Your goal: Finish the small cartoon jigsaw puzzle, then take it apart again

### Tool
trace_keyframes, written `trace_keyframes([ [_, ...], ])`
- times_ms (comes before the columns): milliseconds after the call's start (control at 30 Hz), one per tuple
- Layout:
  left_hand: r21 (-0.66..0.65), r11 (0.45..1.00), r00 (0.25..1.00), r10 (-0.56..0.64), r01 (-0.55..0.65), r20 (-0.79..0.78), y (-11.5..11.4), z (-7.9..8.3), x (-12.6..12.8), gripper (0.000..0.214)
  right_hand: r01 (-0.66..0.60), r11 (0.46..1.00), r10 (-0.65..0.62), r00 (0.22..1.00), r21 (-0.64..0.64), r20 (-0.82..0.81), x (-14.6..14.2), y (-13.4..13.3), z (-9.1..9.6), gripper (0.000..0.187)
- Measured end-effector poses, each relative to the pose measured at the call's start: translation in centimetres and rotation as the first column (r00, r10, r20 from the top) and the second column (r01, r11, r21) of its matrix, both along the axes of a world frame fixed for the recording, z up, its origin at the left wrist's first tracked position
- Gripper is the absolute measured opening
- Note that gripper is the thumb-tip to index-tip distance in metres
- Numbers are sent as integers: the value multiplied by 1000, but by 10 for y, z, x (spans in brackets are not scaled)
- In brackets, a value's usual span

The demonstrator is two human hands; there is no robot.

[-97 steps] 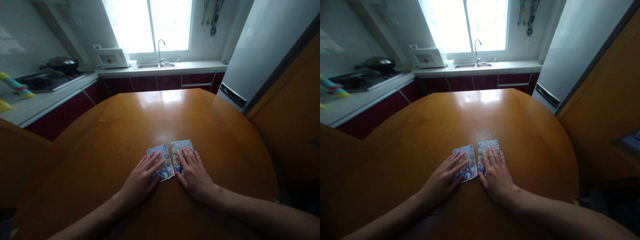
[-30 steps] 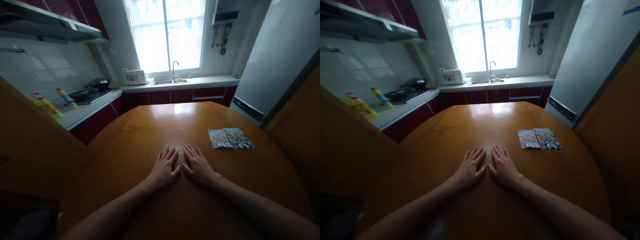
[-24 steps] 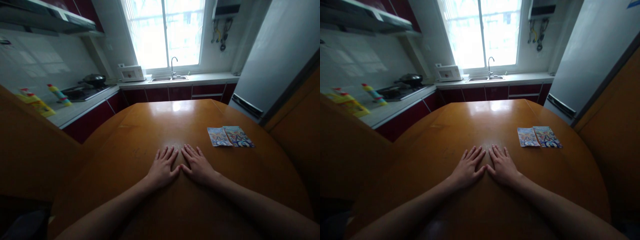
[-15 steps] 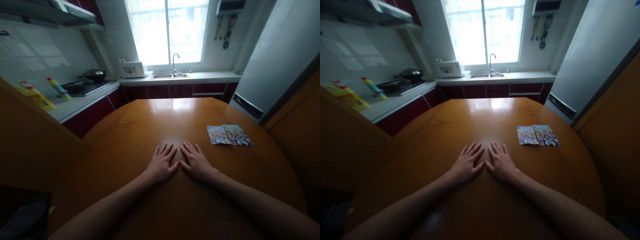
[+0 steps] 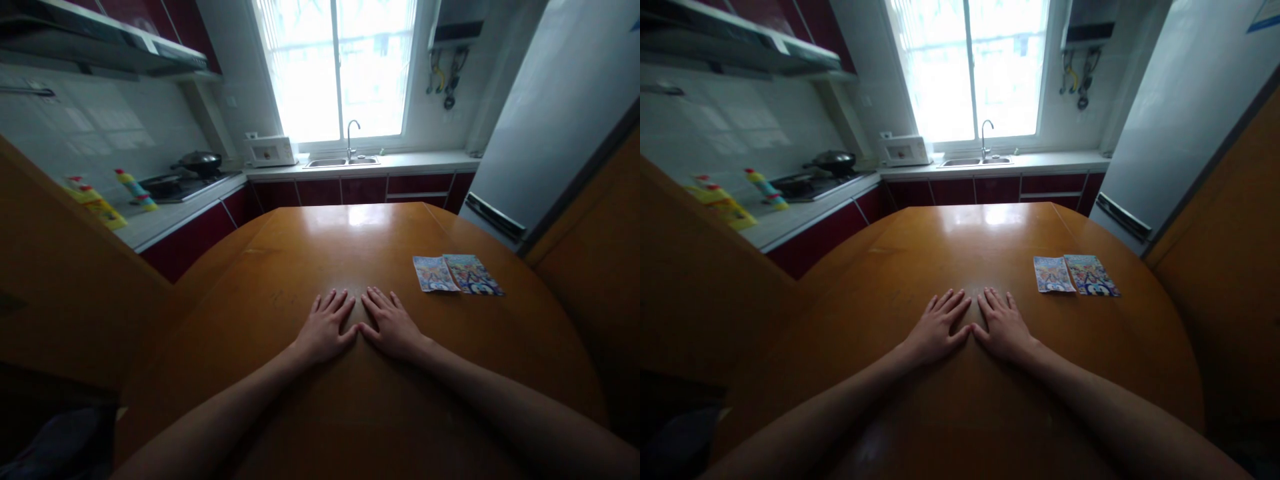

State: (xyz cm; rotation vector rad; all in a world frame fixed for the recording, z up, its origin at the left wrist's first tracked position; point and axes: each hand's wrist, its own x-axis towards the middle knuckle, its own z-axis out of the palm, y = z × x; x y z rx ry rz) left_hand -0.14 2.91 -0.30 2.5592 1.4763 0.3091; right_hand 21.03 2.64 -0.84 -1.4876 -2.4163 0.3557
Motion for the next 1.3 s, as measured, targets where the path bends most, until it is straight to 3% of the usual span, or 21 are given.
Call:
trace_keyframes([
  [133,-19,1000,998,-11,12,63,3,-2,-2,60,4,1000,-4,997,2,-72,2,-4,9,72],
  [233,-8,999,974,38,-37,225,9,0,-5,46,35,994,-16,982,100,-186,18,2,26,62],
  [300,19,998,929,46,-57,368,15,3,-5,40,122,978,-71,957,170,-280,45,16,39,56],
  [400,63,998,880,-10,-23,475,30,10,8,34,310,935,-237,909,176,-343,103,48,54,46],
  [500,99,994,877,-90,48,473,52,12,47,31,498,856,-432,836,137,-340,165,75,54,39],
  [600,143,981,867,-182,130,464,76,8,107,28,611,787,-567,772,87,-286,208,87,41,31],
  [733,189,967,863,-238,169,446,102,1,187,30,682,729,-660,725,66,-196,233,94,20,32],
  [867,185,959,885,-270,214,379,114,-5,229,39,659,748,-650,752,82,-112,241,103,2,31],
  [967,164,952,904,-298,259,307,114,-8,232,43,610,788,-608,793,83,-50,243,108,-6,31],
  [1100,119,945,918,-323,303,230,109,-6,211,36,568,820,-570,822,75,15,236,106,-11,28],
  [1200,90,946,926,-323,311,193,104,1,180,39,531,844,-534,845,74,38,218,100,-11,30],
  [1300,63,954,939,-299,293,171,96,9,133,38,478,876,-481,875,69,51,185,90,-8,33],
])
